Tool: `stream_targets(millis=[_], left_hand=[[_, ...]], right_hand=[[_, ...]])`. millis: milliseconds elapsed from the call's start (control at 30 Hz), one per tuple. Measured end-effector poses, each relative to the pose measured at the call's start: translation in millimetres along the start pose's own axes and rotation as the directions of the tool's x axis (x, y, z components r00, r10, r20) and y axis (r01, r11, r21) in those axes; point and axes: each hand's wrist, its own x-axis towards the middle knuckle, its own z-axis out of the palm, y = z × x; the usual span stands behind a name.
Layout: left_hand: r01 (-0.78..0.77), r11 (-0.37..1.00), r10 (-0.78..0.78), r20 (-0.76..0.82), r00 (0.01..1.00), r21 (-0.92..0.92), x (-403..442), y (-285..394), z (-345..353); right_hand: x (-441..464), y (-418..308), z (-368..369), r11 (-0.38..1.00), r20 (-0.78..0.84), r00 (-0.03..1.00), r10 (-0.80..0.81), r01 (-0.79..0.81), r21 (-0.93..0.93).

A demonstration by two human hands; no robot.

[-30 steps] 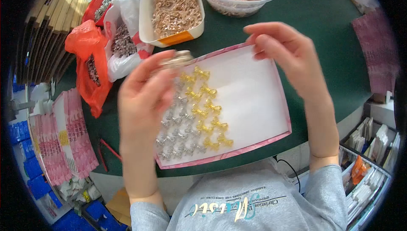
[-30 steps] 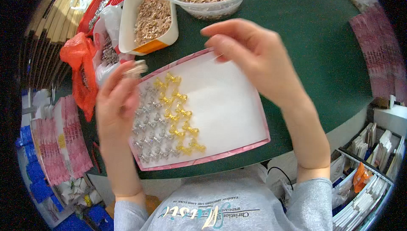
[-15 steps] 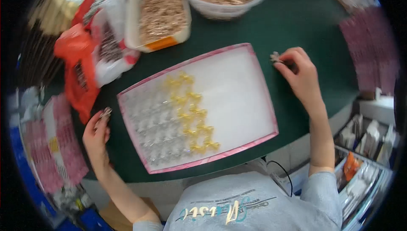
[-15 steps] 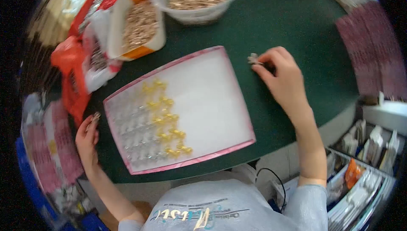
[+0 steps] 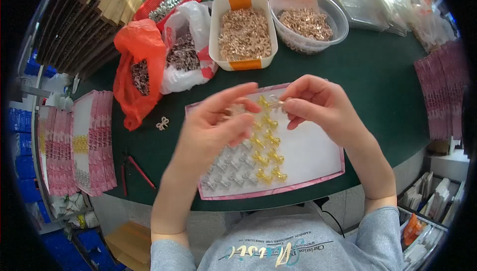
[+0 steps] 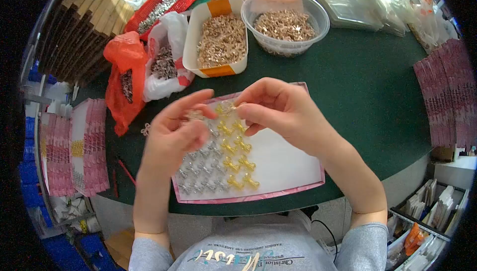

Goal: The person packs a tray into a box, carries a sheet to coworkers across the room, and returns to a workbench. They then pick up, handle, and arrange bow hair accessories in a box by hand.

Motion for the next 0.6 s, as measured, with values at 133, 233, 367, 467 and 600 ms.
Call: stream_targets(millis=[133,233,367,467,600], left_hand=[[0.042,0.977,-0.033,0.05,0.998,-0.207,8,-10,6],[0.026,0.976,-0.019,0.037,0.999,-0.216,8,-17,5],[0.026,0.977,-0.017,0.045,0.999,-0.213,7,-24,1],[0.038,0.974,-0.032,0.031,0.999,-0.222,8,-25,-1],[0.051,0.977,-0.047,0.025,0.999,-0.208,8,-27,-3]], right_hand=[[7,0,12,0.993,0.026,1.0,0.014,-0.017,0.116],[8,4,13,0.989,0.036,0.999,0.024,-0.029,0.146],[9,11,11,0.984,0.024,0.997,0.08,-0.082,0.155],[9,17,9,0.973,0.037,0.996,0.085,-0.091,0.211],[8,22,7,0.966,0.049,0.996,0.07,-0.08,0.247]])
